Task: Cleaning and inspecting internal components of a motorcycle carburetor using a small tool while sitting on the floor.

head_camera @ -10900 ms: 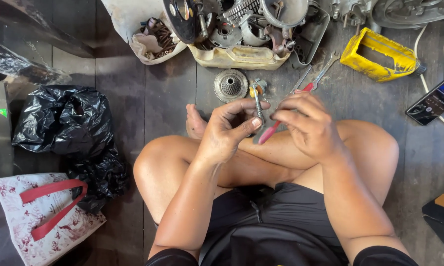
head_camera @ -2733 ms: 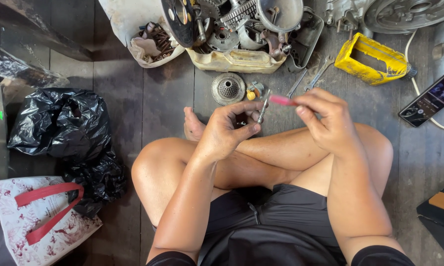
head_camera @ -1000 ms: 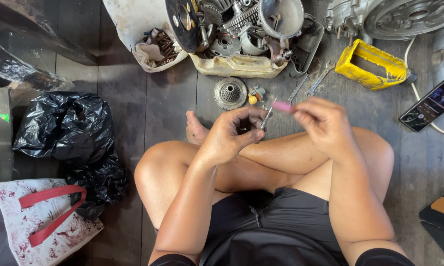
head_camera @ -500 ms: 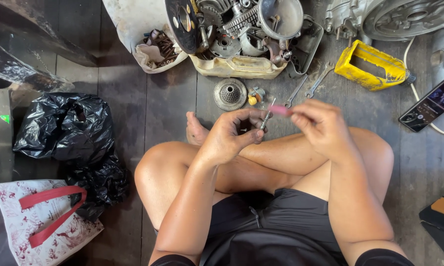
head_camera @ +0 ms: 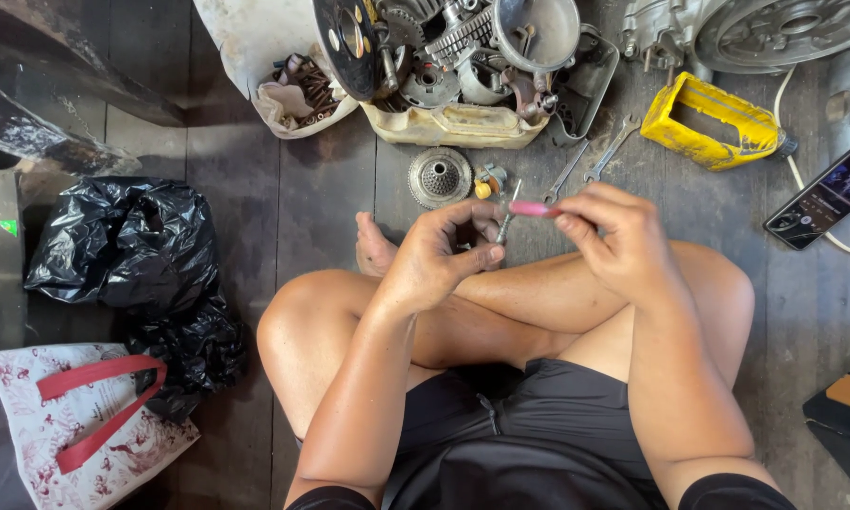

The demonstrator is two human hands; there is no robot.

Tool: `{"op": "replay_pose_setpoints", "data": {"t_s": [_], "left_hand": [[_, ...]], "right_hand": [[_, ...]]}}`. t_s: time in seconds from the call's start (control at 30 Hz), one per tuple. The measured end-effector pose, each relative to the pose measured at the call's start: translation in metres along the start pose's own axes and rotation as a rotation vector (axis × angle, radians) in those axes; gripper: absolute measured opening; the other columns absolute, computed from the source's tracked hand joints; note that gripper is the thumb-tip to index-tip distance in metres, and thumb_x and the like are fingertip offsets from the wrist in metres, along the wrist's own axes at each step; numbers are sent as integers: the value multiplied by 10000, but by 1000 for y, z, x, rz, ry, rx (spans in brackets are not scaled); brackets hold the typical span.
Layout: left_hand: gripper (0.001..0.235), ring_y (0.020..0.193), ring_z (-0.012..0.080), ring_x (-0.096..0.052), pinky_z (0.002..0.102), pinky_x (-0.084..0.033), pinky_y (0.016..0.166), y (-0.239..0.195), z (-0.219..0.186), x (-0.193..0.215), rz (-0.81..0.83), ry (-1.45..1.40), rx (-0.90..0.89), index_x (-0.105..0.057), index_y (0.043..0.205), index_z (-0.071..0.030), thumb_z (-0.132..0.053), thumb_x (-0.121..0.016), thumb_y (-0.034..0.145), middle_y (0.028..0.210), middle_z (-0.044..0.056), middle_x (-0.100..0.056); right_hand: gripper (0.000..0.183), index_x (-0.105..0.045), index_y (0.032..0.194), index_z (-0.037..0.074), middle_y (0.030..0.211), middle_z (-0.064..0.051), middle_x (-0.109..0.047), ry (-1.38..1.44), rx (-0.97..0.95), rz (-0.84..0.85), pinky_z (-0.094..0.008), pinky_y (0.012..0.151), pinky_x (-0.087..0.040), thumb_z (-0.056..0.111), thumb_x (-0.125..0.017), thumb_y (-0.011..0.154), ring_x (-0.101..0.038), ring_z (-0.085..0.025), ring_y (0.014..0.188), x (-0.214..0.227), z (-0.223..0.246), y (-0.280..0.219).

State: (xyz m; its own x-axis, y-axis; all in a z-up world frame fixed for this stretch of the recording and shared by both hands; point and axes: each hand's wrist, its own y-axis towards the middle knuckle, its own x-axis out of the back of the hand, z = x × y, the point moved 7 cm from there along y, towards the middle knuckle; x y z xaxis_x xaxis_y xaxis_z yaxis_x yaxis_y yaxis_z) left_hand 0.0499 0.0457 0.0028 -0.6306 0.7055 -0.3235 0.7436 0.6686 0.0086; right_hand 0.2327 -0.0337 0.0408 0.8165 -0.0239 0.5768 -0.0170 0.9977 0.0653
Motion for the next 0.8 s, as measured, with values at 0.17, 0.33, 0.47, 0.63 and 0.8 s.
{"op": "replay_pose_setpoints", "data": {"t_s": [0.17,0.33,0.47,0.63,0.8], "left_hand": [[354,728,161,-680,329,-605,691,0,2,2,7,-27,6,-695,1188,67,65,-777,844,844,132,-663],[366,795,176,-675,390,-671,743,-2,9,0,-72,-171,38,-668,1232,84,81,-729,872,907,153,-655],[392,751,207,-701,436,-686,723,-4,17,-11,-76,-323,114,-645,1258,127,126,-683,867,894,180,-648],[447,680,153,-633,461,-692,727,-5,32,-4,-74,-483,136,-608,1287,162,100,-696,854,863,156,-610],[448,739,280,-748,446,-689,710,-6,17,-11,-54,-483,142,-592,1308,160,94,-689,875,874,216,-643]], "right_hand": [[123,-774,965,68,702,-74,-630,77,-13,106,-344,626,-502,75,-653,988,-606,-216,624,-9,-1,0],[90,-749,981,57,742,-128,-629,56,89,41,-414,664,-510,108,-676,976,-636,-322,680,-4,16,-1],[104,-759,1010,76,774,-105,-622,62,102,-52,-397,683,-500,115,-662,1001,-623,-298,698,0,4,-3],[106,-754,997,128,760,-74,-618,40,181,48,-420,724,-519,181,-662,1001,-633,-322,703,-2,21,-5],[139,-760,1063,116,800,-87,-606,-3,164,-45,-416,741,-490,183,-642,1034,-609,-311,725,3,8,-4]]}}
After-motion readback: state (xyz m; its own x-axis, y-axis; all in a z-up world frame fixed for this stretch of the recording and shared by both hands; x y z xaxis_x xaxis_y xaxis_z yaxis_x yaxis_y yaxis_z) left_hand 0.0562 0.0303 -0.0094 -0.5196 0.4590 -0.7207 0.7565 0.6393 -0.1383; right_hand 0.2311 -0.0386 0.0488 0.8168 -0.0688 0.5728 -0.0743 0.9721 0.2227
